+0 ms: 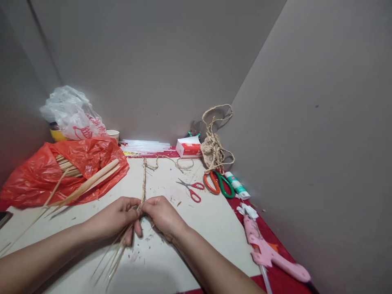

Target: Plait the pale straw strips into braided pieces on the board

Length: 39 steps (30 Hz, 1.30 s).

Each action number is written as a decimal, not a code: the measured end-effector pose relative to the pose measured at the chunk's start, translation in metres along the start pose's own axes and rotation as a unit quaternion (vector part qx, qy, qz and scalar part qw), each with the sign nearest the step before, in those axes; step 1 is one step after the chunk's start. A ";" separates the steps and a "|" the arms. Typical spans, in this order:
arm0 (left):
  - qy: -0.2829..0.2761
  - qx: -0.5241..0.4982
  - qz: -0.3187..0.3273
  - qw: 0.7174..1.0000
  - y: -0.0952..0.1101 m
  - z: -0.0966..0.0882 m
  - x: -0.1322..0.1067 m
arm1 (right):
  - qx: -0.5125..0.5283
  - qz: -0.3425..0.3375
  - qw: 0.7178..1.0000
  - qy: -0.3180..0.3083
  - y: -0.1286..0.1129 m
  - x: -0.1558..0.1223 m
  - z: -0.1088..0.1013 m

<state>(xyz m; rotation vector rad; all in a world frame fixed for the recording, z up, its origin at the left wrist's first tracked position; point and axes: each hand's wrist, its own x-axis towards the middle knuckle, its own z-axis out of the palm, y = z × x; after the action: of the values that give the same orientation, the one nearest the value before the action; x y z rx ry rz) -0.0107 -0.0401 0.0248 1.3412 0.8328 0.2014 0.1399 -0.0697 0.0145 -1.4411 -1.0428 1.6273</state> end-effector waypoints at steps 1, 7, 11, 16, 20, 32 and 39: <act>0.017 0.015 0.005 1.000 -0.002 0.003 0.000 | 0.008 0.002 1.000 -0.005 -0.001 -0.001 0.000; 0.084 0.072 0.054 0.992 -0.009 0.013 0.000 | 0.012 -0.007 0.999 -0.046 -0.004 -0.005 0.004; 0.038 0.083 0.025 0.996 0.001 0.004 -0.003 | -0.003 0.008 1.000 0.007 -0.003 -0.004 0.003; 0.131 0.183 0.055 0.973 0.009 -0.016 0.001 | -0.022 0.015 1.000 0.012 -0.001 -0.002 0.002; 0.138 0.124 0.090 0.978 0.005 -0.014 0.006 | -0.028 0.007 1.000 0.002 0.003 0.000 0.000; 0.073 0.024 0.017 0.997 -0.002 -0.016 0.013 | -0.101 -0.017 0.995 -0.014 -0.006 -0.003 -0.007; 0.067 -0.047 -0.007 0.997 -0.001 -0.013 0.012 | -0.192 -0.086 0.977 -0.038 -0.002 -0.002 -0.012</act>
<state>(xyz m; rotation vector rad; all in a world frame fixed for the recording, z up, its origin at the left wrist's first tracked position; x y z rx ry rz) -0.0109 -0.0235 0.0190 1.2421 0.9342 0.3183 0.1522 -0.0692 0.0164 -1.4894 -1.5479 1.4177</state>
